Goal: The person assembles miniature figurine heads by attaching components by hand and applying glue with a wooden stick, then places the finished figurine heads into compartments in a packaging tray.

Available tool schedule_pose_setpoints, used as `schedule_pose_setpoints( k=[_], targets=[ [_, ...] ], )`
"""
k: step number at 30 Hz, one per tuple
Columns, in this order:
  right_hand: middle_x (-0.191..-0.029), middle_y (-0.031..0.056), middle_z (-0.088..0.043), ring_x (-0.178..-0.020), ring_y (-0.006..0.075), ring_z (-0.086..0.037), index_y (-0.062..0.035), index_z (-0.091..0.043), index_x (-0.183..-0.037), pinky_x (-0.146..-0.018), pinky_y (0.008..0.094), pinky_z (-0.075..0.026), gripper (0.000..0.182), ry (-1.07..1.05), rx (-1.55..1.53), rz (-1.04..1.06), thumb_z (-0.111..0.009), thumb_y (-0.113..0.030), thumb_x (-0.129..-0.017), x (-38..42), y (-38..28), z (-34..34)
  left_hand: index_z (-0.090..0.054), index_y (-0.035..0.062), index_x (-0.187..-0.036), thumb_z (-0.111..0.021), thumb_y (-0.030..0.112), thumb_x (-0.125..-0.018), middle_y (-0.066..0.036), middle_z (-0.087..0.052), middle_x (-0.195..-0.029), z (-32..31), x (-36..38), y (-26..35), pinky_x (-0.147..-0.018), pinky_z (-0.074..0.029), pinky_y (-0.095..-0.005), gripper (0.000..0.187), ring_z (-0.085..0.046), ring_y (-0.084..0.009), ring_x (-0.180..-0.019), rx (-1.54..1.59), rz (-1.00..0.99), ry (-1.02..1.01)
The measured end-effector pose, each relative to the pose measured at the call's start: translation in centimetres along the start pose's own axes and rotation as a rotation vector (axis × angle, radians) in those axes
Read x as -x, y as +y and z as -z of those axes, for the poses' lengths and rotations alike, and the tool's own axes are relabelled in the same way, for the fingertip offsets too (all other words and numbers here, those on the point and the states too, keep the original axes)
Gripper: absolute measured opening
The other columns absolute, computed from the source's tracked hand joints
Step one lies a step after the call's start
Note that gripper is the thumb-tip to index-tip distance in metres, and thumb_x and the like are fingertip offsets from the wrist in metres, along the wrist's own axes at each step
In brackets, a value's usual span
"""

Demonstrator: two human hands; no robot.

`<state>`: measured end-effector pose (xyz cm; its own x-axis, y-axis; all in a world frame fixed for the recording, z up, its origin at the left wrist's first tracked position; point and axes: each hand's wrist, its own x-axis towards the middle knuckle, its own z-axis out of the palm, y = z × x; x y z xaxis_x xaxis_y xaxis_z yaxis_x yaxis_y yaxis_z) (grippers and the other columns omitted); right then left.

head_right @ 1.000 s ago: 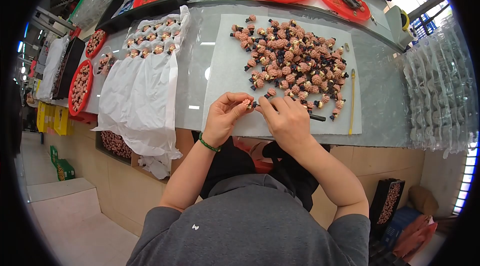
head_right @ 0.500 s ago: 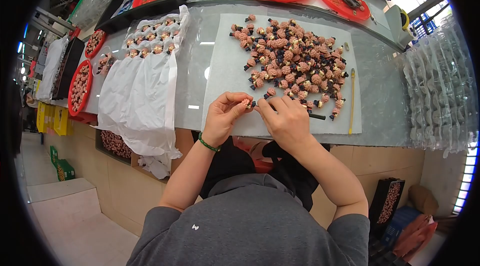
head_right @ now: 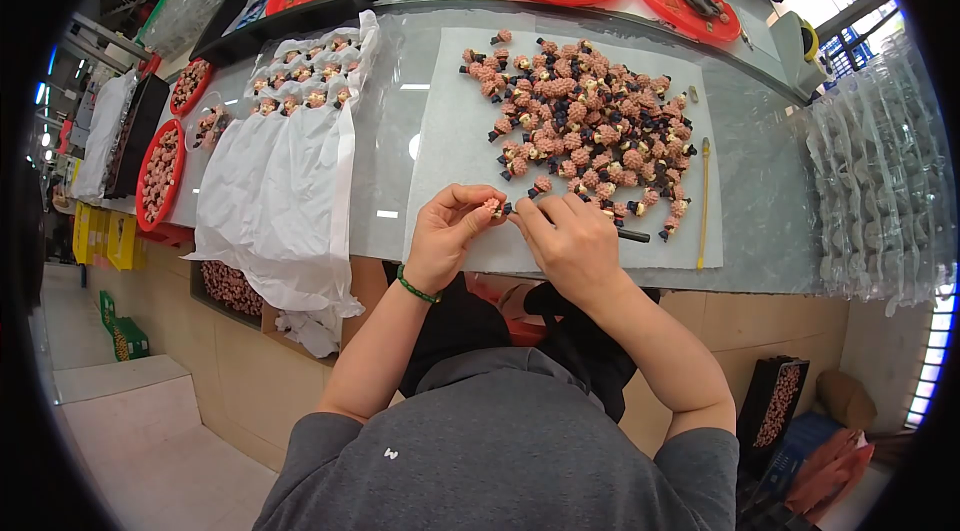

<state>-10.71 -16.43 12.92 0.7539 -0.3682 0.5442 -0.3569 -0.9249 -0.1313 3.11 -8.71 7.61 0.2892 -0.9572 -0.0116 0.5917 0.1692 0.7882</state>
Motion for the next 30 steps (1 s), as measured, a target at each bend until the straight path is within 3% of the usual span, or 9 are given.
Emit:
schedule_pose_setpoints(
  k=[9,11,13,16,18,26,30],
  targets=[
    [-0.066,0.0058,-0.053,-0.058,0.0202,-0.051,-0.0038,-0.058,-0.092,-0.053,0.0277,-0.042,0.022,0.046,-0.146,-0.127,-0.062,-0.007,-0.070,0.0,2.5,1.9,-0.050,-0.0024,-0.095,-0.048,0.001,-0.082,-0.012,-0.054,-0.099,-0.3,0.3,0.2,-0.077,-0.046,-0.0261,0.013,-0.054,-0.0131,-0.084,-0.058,0.037,0.052],
    [-0.073,0.0105,-0.054,-0.063,0.0238,-0.052,-0.0024,-0.056,-0.100,-0.060,0.0284,-0.042,0.024,0.239,-0.148,-0.281,-0.053,-0.002,-0.075,-0.5,5.1,3.3,-0.050,-0.0030,-0.096,-0.047,0.001,-0.083,-0.012,-0.054,-0.101,-0.4,0.2,0.3,-0.076,-0.046,-0.0254,0.014,-0.055,-0.0128,-0.083,-0.047,0.061,0.031],
    [-0.079,0.0143,-0.054,-0.067,0.0268,-0.052,-0.0015,-0.055,-0.102,-0.064,0.0303,-0.042,0.024,0.278,-0.152,-0.496,-0.047,-0.001,-0.079,-0.2,8.2,4.9,-0.050,-0.0037,-0.099,-0.047,0.002,-0.083,-0.013,-0.053,-0.103,-0.5,0.1,0.5,-0.074,-0.047,-0.0245,0.017,-0.055,-0.0130,-0.082,-0.057,0.064,0.067],
    [-0.083,0.0164,-0.053,-0.070,0.0289,-0.053,-0.0024,-0.055,-0.102,-0.065,0.0327,-0.043,0.025,0.293,0.052,-0.589,-0.048,-0.004,-0.078,2.7,15.2,5.1,-0.051,-0.0034,-0.099,-0.049,0.003,-0.082,-0.013,-0.053,-0.104,-0.4,0.0,0.6,-0.075,-0.047,-0.0257,0.018,-0.055,-0.0139,-0.084,-0.034,0.073,0.039],
    [-0.082,0.0178,-0.053,-0.072,0.0309,-0.053,-0.0032,-0.056,-0.101,-0.066,0.0344,-0.043,0.026,0.139,0.241,-0.745,-0.052,-0.008,-0.076,5.2,19.0,4.9,-0.051,-0.0033,-0.099,-0.050,0.003,-0.081,-0.013,-0.053,-0.104,-0.6,0.0,0.7,-0.075,-0.047,-0.0263,0.019,-0.055,-0.0143,-0.085,-0.030,0.072,0.034],
    [-0.078,0.0176,-0.053,-0.073,0.0310,-0.053,-0.0031,-0.058,-0.095,-0.063,0.0367,-0.042,0.025,-0.026,0.460,-0.804,-0.055,-0.018,-0.074,8.3,22.1,4.4,-0.050,-0.0037,-0.102,-0.048,0.004,-0.083,-0.011,-0.055,-0.100,0.0,0.2,0.2,-0.076,-0.046,-0.0254,0.021,-0.055,-0.0150,-0.087,-0.062,0.027,0.025],
    [-0.075,0.0172,-0.054,-0.072,0.0299,-0.054,-0.0037,-0.057,-0.096,-0.061,0.0371,-0.041,0.027,0.030,0.326,-0.711,-0.055,-0.020,-0.075,6.4,18.6,4.7,-0.050,-0.0037,-0.102,-0.049,0.004,-0.083,-0.010,-0.055,-0.098,-0.3,0.2,0.6,-0.076,-0.045,-0.0251,0.021,-0.055,-0.0159,-0.088,-0.117,0.080,0.097]
  ],
)
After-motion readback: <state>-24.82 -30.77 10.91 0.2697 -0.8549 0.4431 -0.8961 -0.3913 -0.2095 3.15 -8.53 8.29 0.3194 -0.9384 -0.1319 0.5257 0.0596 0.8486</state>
